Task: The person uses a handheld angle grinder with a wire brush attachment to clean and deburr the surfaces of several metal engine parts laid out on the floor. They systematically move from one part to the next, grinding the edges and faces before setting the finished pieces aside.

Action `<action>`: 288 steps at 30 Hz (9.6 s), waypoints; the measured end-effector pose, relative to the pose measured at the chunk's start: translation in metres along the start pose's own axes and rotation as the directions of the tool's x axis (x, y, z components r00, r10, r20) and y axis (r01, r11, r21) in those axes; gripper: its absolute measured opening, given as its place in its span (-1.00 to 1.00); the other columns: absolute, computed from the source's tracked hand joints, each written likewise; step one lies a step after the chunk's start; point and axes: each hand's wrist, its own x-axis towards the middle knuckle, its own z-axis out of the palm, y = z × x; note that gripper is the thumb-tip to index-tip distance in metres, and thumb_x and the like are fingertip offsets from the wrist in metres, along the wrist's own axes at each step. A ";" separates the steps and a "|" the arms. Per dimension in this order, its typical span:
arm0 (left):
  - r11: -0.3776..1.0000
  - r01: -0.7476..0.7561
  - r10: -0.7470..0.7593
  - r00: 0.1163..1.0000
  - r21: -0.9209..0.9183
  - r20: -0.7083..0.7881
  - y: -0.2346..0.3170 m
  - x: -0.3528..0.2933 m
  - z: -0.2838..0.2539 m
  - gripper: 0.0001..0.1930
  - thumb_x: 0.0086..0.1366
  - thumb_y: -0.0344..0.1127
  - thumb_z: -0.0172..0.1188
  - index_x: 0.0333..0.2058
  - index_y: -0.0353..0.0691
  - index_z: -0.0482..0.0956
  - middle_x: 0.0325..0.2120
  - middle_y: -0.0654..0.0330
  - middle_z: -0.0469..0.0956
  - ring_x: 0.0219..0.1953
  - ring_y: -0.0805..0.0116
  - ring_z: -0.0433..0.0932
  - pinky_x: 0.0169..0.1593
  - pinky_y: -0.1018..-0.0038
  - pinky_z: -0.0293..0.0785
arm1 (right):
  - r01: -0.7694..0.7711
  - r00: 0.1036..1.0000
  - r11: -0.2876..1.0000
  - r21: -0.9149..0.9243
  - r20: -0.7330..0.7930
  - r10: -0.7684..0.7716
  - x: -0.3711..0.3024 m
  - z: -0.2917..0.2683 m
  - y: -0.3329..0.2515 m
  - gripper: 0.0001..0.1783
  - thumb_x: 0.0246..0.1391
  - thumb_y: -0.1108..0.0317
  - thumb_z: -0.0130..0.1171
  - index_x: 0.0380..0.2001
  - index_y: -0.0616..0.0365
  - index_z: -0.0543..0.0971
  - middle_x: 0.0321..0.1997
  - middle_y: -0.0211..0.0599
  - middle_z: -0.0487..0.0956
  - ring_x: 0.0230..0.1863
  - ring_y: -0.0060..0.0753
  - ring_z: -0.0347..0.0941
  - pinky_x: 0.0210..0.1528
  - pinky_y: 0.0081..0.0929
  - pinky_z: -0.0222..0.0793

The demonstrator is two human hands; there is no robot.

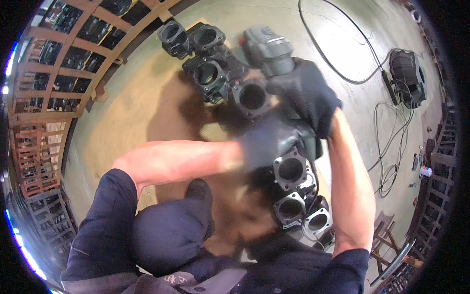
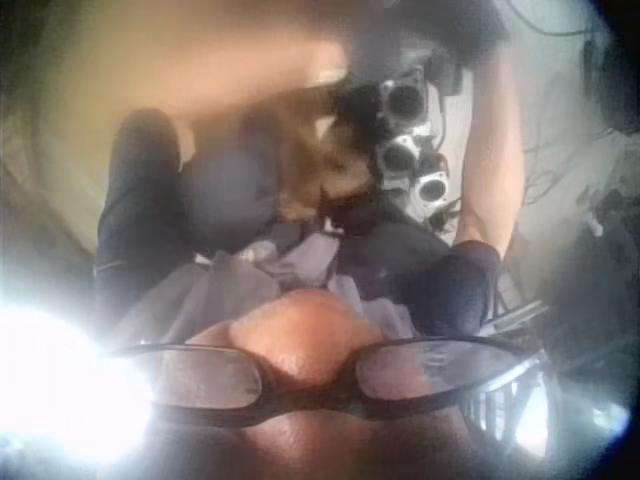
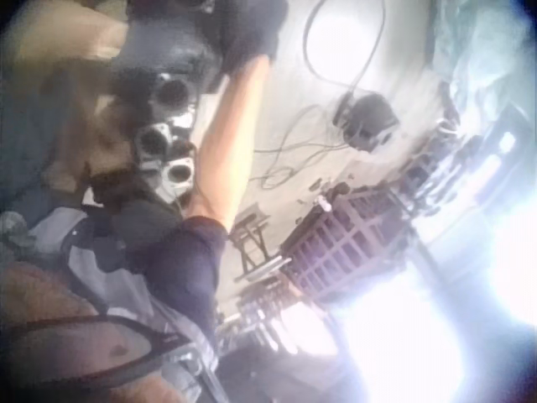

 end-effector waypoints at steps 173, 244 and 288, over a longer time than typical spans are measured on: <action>0.570 0.164 -0.268 0.963 -0.805 0.006 -0.073 -0.083 -0.059 -0.61 0.49 -0.29 0.13 0.20 -0.31 0.38 0.07 0.10 0.45 0.09 0.39 0.41 0.20 0.43 0.38 | -0.448 0.886 0.846 -0.290 -0.019 0.463 0.078 0.143 -0.094 -0.45 -0.23 0.46 0.40 -0.05 0.33 0.60 -0.21 -0.18 0.70 -0.21 -0.40 0.58 -0.03 -0.42 0.50; 0.870 0.326 -0.338 0.940 -0.369 0.034 -0.059 -0.121 -0.073 -0.66 0.25 -0.27 0.35 -0.05 -0.30 0.59 -0.17 0.01 0.64 -0.04 0.19 0.60 0.06 0.31 0.48 | -0.505 0.859 0.811 -0.294 -0.080 0.506 0.044 0.164 -0.082 -0.38 -0.20 0.26 0.47 -0.03 0.31 0.57 -0.23 -0.02 0.70 -0.18 -0.18 0.63 -0.03 -0.30 0.53; 0.676 0.542 -0.456 0.840 -0.500 0.293 -0.040 -0.134 -0.057 -0.69 0.25 -0.31 0.40 -0.07 -0.26 0.62 -0.21 0.13 0.66 -0.12 0.37 0.59 -0.04 0.39 0.53 | -0.578 0.795 0.690 -0.435 -0.109 0.597 -0.003 0.149 -0.088 -0.42 -0.21 0.22 0.46 -0.04 0.18 0.61 -0.23 -0.08 0.72 -0.15 -0.12 0.67 -0.03 -0.32 0.53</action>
